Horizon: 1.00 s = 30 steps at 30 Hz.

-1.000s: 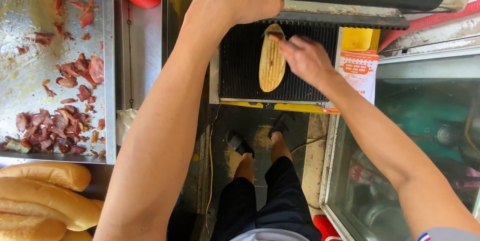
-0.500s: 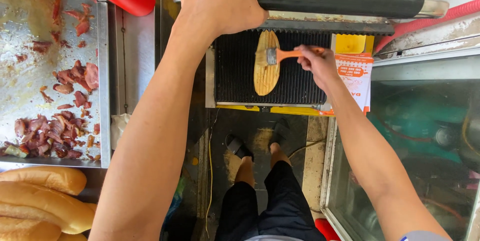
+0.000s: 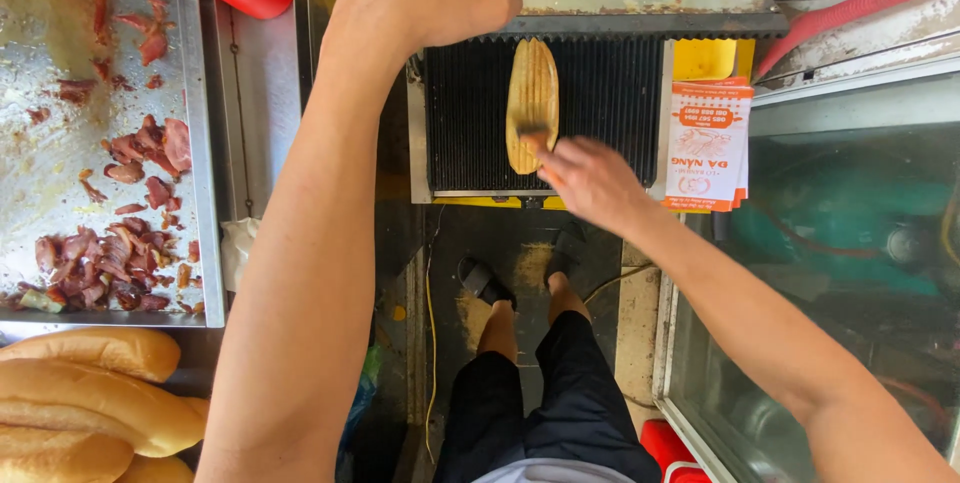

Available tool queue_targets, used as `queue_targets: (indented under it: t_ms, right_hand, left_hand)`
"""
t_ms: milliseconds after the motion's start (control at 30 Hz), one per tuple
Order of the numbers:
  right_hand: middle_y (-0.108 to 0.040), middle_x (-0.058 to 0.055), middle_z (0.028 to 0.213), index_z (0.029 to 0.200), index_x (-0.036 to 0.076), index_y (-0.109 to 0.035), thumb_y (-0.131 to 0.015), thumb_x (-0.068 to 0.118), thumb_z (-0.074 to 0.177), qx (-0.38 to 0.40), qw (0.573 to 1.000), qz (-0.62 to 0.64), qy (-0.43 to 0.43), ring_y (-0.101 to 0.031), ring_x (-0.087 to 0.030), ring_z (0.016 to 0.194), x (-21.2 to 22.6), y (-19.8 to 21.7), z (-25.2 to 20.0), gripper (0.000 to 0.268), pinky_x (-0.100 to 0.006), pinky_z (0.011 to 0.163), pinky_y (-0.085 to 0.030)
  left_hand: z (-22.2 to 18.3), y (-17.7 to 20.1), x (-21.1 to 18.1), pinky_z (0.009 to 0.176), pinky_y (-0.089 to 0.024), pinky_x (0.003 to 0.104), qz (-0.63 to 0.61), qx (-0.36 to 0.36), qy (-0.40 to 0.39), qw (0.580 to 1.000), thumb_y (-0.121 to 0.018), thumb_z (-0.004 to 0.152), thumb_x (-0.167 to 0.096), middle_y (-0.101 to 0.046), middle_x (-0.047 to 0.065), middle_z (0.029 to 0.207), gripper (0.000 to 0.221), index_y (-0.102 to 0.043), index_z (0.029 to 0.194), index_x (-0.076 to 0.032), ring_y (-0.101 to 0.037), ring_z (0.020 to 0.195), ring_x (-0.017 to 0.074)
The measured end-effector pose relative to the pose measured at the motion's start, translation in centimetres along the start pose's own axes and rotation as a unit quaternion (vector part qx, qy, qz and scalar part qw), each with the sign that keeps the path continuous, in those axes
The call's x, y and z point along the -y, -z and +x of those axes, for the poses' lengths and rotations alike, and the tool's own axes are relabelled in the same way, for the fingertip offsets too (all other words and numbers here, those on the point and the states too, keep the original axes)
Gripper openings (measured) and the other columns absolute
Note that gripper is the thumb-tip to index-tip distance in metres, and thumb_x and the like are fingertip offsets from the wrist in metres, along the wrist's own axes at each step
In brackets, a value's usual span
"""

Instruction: Preparing a banh mi sandwich with meat and vegetables and preparing a cold drink for a customer.

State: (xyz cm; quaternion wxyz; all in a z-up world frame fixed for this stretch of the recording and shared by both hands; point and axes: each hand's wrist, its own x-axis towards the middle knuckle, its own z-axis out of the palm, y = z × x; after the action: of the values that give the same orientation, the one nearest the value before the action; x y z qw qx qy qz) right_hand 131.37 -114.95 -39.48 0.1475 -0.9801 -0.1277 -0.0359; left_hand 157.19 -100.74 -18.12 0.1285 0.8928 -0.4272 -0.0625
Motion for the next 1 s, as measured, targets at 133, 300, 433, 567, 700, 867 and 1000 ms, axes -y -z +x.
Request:
queue_targets:
  t_ms: [133, 300, 433, 567, 700, 867, 1000]
  right_hand:
    - [-0.063, -0.007, 0.081, 0.135, 0.014, -0.068, -0.072, 0.023, 0.093, 0.029, 0.993, 0.095, -0.057, -0.064, -0.024, 0.075, 3.7, 7.3, -3.9, 0.043, -0.037, 0.068, -0.056]
    - [-0.073, -0.016, 0.100, 0.120, 0.007, -0.072, -0.069, 0.016, 0.107, -0.238, 0.898, 0.118, -0.351, -0.074, -0.026, 0.087, -5.7, 8.3, -9.2, 0.016, -0.035, 0.071, -0.056]
    - [-0.075, -0.014, 0.098, 0.126, 0.009, -0.069, -0.063, 0.018, 0.107, -0.255, 0.868, 0.181, -0.385, -0.076, -0.027, 0.084, -15.0, 5.4, -9.9, 0.022, -0.039, 0.072, -0.057]
    - [-0.074, -0.018, 0.100, 0.129, 0.012, -0.073, -0.068, 0.025, 0.096, -0.185, 0.877, 0.060, -0.438, -0.070, -0.039, 0.091, -17.8, 3.0, -12.0, 0.035, -0.049, 0.074, -0.054]
    - [-0.077, -0.012, 0.103, 0.119, 0.017, -0.076, -0.071, 0.036, 0.092, -0.137, 0.786, 0.103, -0.594, -0.072, -0.034, 0.096, -16.3, 0.3, -19.5, 0.033, -0.047, 0.082, -0.056]
    - [-0.074, -0.017, 0.095, 0.106, 0.010, -0.075, -0.085, 0.042, 0.076, -0.104, 0.760, 0.050, -0.640, -0.070, -0.038, 0.088, -15.2, -2.7, -26.7, 0.044, -0.050, 0.072, -0.055]
    - [-0.079, -0.013, 0.100, 0.098, 0.015, -0.080, -0.084, 0.051, 0.076, -0.016, 0.676, 0.149, -0.721, -0.075, -0.033, 0.097, -15.7, -3.0, -27.4, 0.042, -0.046, 0.084, -0.057]
  left_hand:
    - [-1.4, 0.4, -0.8, 0.053, -0.055, 0.048, -0.007, -0.056, -0.038, 0.998, -0.081, 0.071, -0.035, -0.070, 0.016, 0.067, 0.031, -0.078, 0.084, -0.007, -0.069, 0.058, 0.0352]
    - [-4.6, 0.7, -3.0, 0.064, -0.058, 0.047, -0.012, 0.044, 0.019, 0.999, -0.084, 0.065, -0.037, -0.071, 0.018, 0.072, 0.031, -0.080, 0.080, -0.010, -0.071, 0.065, 0.0372]
    - [-10.2, -2.8, -6.1, 0.070, -0.057, 0.050, -0.025, 0.113, 0.086, 0.990, -0.075, 0.071, -0.031, -0.073, 0.018, 0.077, 0.016, -0.082, 0.080, -0.019, -0.071, 0.075, 0.0411]
    - [-16.2, -10.7, -6.4, 0.077, -0.059, 0.048, -0.011, 0.231, 0.125, 0.965, -0.078, 0.070, -0.022, -0.075, 0.016, 0.084, 0.023, -0.081, 0.092, -0.015, -0.073, 0.083, 0.0381]
    - [-19.5, -17.7, -6.1, 0.082, -0.058, 0.049, -0.028, 0.290, 0.170, 0.941, -0.086, 0.073, -0.027, -0.075, 0.016, 0.098, 0.042, -0.076, 0.112, -0.016, -0.071, 0.094, 0.0388]
    - [-20.0, -21.9, -6.4, 0.083, -0.059, 0.048, 0.006, 0.336, 0.205, 0.919, -0.084, 0.079, -0.030, -0.075, 0.014, 0.101, 0.042, -0.073, 0.117, -0.014, -0.072, 0.097, 0.0368]
    - [-21.0, -23.7, -6.7, 0.093, -0.057, 0.046, 0.057, 0.331, 0.211, 0.918, -0.080, 0.084, -0.034, -0.074, 0.011, 0.110, 0.046, -0.069, 0.123, -0.011, -0.071, 0.106, 0.0321]
